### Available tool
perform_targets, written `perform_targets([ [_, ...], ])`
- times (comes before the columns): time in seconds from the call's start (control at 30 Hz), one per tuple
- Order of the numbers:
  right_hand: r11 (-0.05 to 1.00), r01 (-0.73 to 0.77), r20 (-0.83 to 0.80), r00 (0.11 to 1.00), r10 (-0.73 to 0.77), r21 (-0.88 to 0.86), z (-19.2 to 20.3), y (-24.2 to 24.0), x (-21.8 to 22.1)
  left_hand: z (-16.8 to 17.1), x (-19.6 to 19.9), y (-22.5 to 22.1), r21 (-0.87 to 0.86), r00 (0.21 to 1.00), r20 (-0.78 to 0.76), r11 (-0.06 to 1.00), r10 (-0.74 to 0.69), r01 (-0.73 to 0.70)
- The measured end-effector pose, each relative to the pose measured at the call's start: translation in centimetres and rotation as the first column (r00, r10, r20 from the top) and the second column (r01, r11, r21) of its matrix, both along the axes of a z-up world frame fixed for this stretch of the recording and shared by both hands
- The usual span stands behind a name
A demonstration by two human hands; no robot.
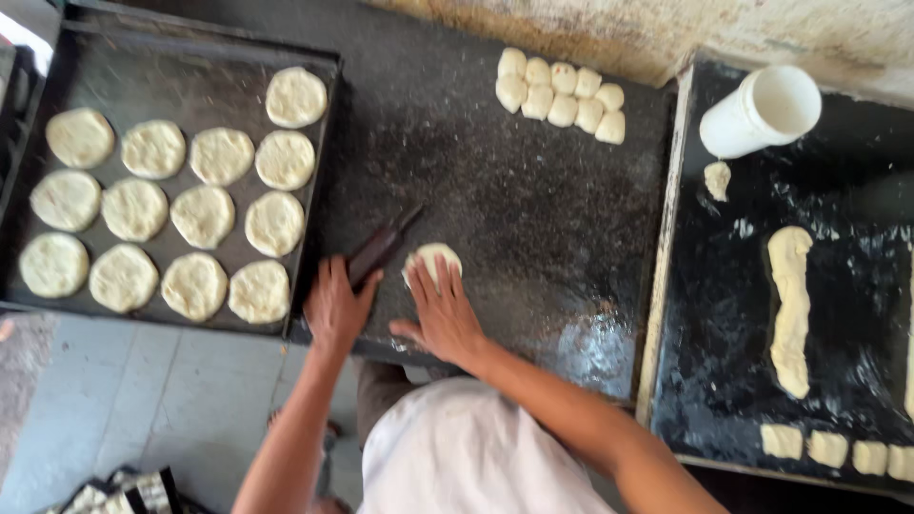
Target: The person rolls pieces of dough by hand and with a rolling pin, places the flattened dough on metal trays, and moves stacks of trays within the production area.
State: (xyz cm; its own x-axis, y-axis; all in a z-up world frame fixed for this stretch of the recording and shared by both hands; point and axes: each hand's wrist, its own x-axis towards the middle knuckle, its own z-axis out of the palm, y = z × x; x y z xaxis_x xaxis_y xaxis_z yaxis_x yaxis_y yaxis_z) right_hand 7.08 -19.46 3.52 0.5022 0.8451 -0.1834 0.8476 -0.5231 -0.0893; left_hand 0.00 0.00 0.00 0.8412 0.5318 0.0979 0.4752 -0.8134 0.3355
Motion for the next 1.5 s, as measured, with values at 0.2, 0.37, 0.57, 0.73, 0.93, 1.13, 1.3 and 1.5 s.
perform_targets([
  [0.2, 0.612, 0.261, -0.154, 0.963, -0.223, 0.746, 1.0, -0.1, 8.1, 3.9, 2.1, -0.5, -0.077, 0.954, 0.065, 0.951, -0.294, 0.299],
  [0.37, 0.766, 0.395, -0.292, 0.915, -0.278, 0.508, -1.7, 0.8, 11.4, 4.4, 2.5, -1.9, -0.095, 0.929, -0.003, 0.925, -0.371, 0.369],
  [0.57, 0.728, 0.35, -0.216, 0.937, -0.276, 0.59, -4.4, 4.3, 16.1, 3.5, 6.7, 1.9, -0.121, 0.96, 0.056, 0.952, -0.275, 0.28],
  [0.73, 0.698, 0.497, -0.437, 0.853, -0.285, 0.515, -1.2, -2.5, 7.5, 5.5, 0.7, -2.4, -0.069, 0.899, 0.138, 0.901, -0.416, 0.428],
  [0.93, 0.916, 0.066, 0.119, 0.985, -0.122, 0.396, -2.3, 1.1, 10.0, 3.1, -1.3, -0.6, -0.179, 0.997, -0.04, 0.981, 0.067, -0.073],
  [1.13, 0.978, 0.207, -0.825, 0.552, -0.116, 0.001, 2.5, 3.6, 10.5, 3.2, -1.3, 0.3, -0.18, 0.997, -0.062, 0.982, 0.051, -0.061],
  [1.3, 0.841, 0.425, -0.942, 0.188, 0.278, 0.333, 5.1, 15.4, 14.3, 2.8, -1.8, 0.8, -0.252, 0.999, -0.034, 0.967, 0.02, -0.028],
  [1.5, 0.689, -0.16, -0.195, 0.892, 0.408, 0.707, 0.8, 34.0, 18.6, 0.6, -2.1, 2.3, -0.271, 0.999, 0.019, 0.961, -0.049, 0.052],
])
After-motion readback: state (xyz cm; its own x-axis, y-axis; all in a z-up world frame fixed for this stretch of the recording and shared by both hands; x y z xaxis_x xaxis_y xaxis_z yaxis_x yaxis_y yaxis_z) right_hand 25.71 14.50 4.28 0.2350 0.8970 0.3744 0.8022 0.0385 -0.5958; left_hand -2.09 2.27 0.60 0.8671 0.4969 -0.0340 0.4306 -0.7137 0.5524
